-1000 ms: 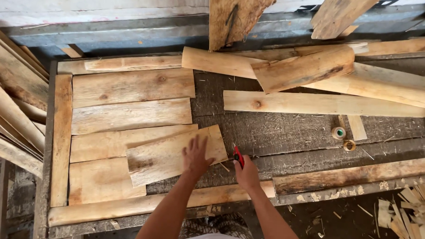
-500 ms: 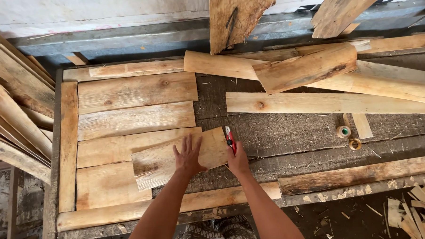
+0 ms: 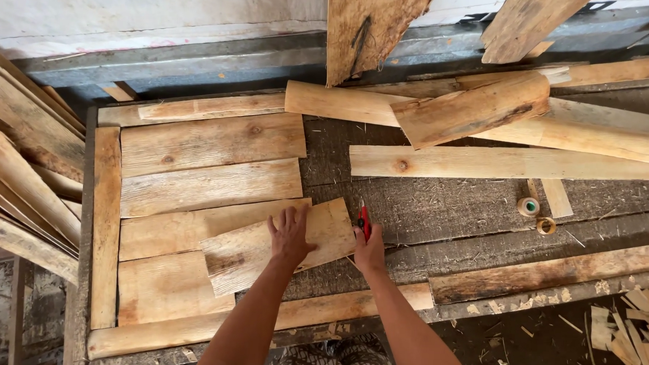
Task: Cutting and fitting thin wood pieces together into a mosaic pattern on a workbench.
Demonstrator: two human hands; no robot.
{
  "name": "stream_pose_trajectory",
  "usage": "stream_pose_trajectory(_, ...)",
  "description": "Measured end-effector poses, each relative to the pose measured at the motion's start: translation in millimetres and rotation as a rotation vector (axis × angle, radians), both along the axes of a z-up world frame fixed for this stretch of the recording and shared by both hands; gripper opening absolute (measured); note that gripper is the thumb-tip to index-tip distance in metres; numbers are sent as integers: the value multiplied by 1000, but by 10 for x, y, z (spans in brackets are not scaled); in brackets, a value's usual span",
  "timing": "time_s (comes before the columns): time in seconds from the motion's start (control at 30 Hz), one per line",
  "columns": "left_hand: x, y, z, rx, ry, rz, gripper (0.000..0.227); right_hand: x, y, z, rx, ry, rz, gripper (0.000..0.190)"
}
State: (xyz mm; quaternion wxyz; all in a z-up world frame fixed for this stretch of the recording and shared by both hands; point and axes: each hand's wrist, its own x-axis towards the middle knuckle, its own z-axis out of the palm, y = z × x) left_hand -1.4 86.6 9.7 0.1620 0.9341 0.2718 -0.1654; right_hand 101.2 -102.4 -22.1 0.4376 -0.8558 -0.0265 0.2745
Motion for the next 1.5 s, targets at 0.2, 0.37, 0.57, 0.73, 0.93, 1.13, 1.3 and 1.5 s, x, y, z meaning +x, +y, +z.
stream_pose_trajectory(0.2, 150, 251, -242, -56, -179, 93, 57, 107, -36, -322, 216, -67, -77, 29)
stream_pose_trajectory(0.37, 224, 506, 188, -254, -241, 253, 42, 177, -191, -176, 170, 7, -239, 27)
stream_pose_trajectory(0.57, 134, 681, 315, -513, -572, 592, 38, 135, -285, 78, 173, 2, -130, 28)
stream_pose_trajectory(0.73, -102, 459, -464, -799, -838, 887, 34, 134, -244, 234, 252, 25, 22, 24)
stream_pose_trajectory(0.93, -473, 15, -616, -1054, -951, 1101, 30, 115, -237, 431, -128, -89, 269, 29)
stream_pose_trajectory(1.13, -828, -276, -969, -1266, -989, 1157, 28, 135, -242, 97, -192, -314, 311, 32)
stream_pose_trajectory(1.3, -1238, -454, -204, -772, -780, 1135, 27, 169, -88, 371, -253, -166, 367, 33)
stream_pose_trajectory(1.5, -1613, -749, 15, -41, -419, 772, 42, 280, 70, 114, -282, -420, 745, 32)
